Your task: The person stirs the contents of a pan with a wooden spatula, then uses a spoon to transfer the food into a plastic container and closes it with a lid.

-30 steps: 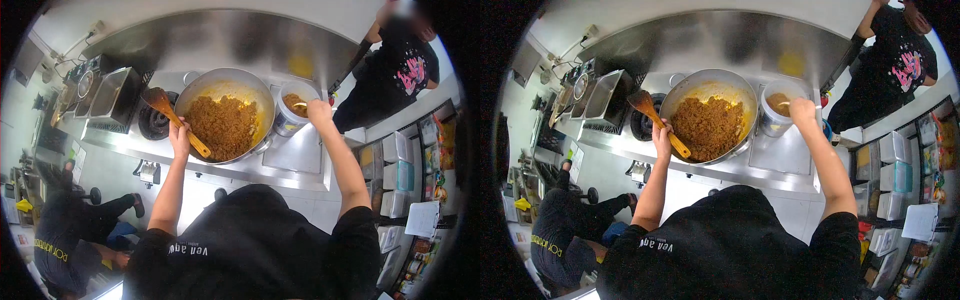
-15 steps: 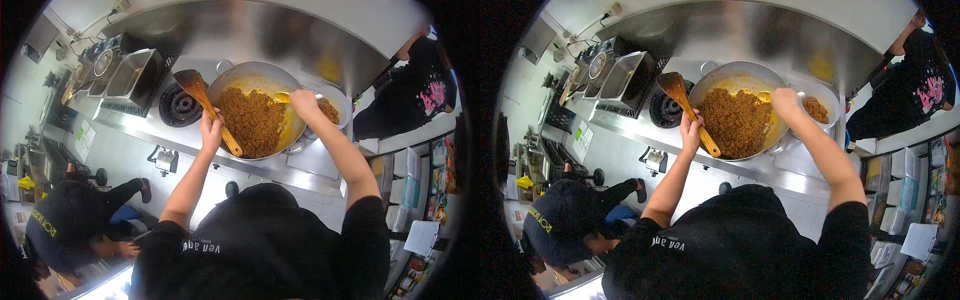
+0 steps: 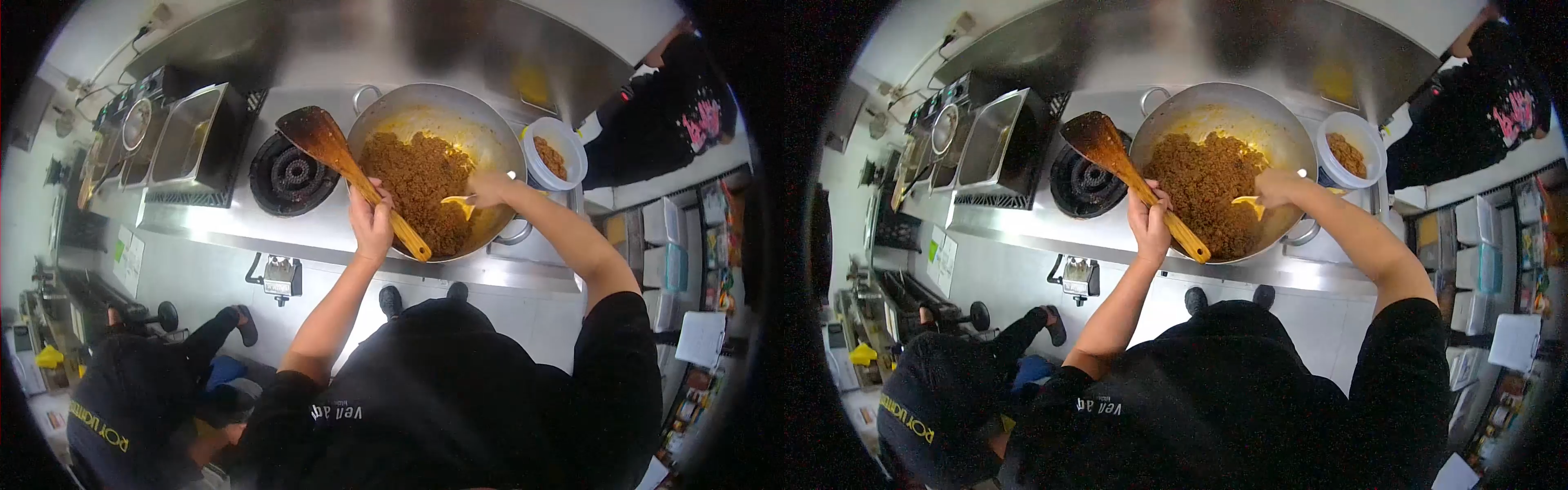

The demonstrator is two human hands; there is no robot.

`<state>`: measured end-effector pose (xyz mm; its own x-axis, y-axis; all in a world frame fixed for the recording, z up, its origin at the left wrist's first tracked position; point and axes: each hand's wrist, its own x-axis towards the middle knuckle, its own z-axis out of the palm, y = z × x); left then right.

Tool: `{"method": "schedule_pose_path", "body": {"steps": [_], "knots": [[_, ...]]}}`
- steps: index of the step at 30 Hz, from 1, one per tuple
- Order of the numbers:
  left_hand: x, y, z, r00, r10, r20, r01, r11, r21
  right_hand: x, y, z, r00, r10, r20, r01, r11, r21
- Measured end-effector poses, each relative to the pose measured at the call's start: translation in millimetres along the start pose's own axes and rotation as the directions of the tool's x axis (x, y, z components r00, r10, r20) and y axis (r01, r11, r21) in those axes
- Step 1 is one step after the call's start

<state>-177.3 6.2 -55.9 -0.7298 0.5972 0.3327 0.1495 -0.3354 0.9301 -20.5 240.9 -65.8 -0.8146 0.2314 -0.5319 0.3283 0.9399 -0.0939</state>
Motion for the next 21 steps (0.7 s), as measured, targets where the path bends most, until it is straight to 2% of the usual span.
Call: {"method": "schedule_pose_path", "body": {"steps": [1, 2, 4, 5, 6, 8, 9, 11, 15, 21], "knots": [[0.2, 1.1, 0.5, 1.0, 0.007, 0.008, -0.007, 1.0, 0.007, 2.0, -6.7, 0.9, 0.997, -0.057, 0.054, 0.051, 0.993, 0.108], [-0.1, 2.8, 1.2, 1.0, 0.003, 0.023, -0.003, 1.0, 0.001, 4.0, -10.9, -0.2, 0.998, -0.042, 0.053, 0.036, 0.993, 0.116], [-0.7, 7.9, 3.2, 1.0, -0.001, 0.024, 0.001, 0.999, 0.036, 8.4, -15.0, -1.9, 0.97, -0.233, 0.072, 0.211, 0.948, 0.237], [-0.7, 8.1, 3.4, 0.999, 0.0, 0.038, -0.002, 0.999, 0.034, 11.0, -18.7, 0.6, 0.971, -0.218, 0.1, 0.177, 0.934, 0.311], [0.2, 7.6, 3.8, 0.999, 0.004, 0.032, -0.006, 0.999, 0.047, 15.1, -23.1, 1.6, 0.973, -0.21, 0.092, 0.172, 0.934, 0.314], [0.7, 8.9, 4.9, 1.0, 0.015, 0.019, -0.016, 0.998, 0.059, 23.0, -27.6, 5.8, 0.949, -0.299, 0.097, 0.253, 0.91, 0.33], [0.5, 9.7, 4.9, 1.0, 0.002, 0.018, -0.002, 1.0, 0.031, 24.1, -27.3, 7.3, 0.948, -0.302, 0.096, 0.257, 0.912, 0.32], [-0.6, 9.3, 5.5, 1.0, -0.004, -0.006, 0.004, 1.0, 0.004, 22.4, -27.7, 5.5, 0.947, -0.299, 0.119, 0.219, 0.868, 0.446], [1.3, 2.4, 3.8, 0.999, 0.021, -0.028, -0.02, 1.0, 0.01, 8.4, -16.8, -9.0, 0.945, -0.313, 0.096, 0.241, 0.863, 0.444], [0.1, 1.8, 7.3, 0.999, 0.019, -0.047, -0.016, 0.998, 0.064, -19.3, 5.2, -37.1, 0.974, -0.213, -0.081, 0.225, 0.839, 0.496]]}}
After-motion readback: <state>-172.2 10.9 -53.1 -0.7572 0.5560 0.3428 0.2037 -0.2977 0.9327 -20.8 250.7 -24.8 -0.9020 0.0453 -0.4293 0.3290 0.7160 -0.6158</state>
